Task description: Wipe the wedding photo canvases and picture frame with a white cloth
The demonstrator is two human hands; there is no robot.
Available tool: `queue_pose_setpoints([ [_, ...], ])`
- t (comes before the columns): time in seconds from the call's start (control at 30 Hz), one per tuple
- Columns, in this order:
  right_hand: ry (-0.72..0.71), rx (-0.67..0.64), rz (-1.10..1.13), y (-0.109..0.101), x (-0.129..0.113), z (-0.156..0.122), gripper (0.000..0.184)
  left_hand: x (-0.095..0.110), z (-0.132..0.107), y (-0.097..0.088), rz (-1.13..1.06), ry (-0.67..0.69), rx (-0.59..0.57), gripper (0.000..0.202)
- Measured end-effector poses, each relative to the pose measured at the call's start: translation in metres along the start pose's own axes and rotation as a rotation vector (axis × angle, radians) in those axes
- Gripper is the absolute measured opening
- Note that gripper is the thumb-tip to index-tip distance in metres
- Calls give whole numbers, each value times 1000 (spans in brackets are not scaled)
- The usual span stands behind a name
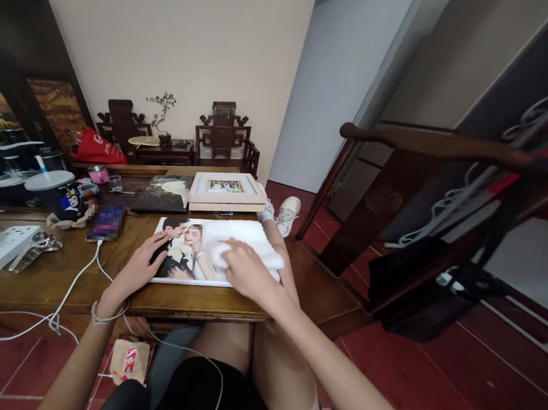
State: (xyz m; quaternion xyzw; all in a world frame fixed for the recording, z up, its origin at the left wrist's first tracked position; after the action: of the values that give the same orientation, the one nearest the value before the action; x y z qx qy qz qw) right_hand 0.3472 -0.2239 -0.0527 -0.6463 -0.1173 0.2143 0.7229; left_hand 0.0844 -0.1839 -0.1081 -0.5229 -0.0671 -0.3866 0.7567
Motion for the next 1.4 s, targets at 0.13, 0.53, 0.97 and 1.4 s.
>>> queue_pose_setpoints([
  [0.13,0,72,-21,12,29,46,19,1,9,-7,23,-24,-26,41],
  [0.53,-224,114,70,19,1,-19,22,-4,9,-2,28,-19,-45,38],
  [0.97,-10,122,-33,19,34,38,20,-10,4,2,28,-30,-29,45],
  [1.4,-163,130,18,22,-12,-60,21,-5,7,1,31,-49,-33,46],
])
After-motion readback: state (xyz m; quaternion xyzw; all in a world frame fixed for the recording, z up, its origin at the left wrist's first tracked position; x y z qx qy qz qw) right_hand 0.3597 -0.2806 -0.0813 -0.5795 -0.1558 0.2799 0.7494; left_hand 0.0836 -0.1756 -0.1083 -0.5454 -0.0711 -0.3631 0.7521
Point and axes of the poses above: each hand's wrist, its own z-axis towards the middle knuckle, its own y-axis out of the palm, x = y × z, the point moved 1 cm from there along z, towards the middle knuckle, and after that the axes turned 2 degrees about -z, right-handed, at the moved point
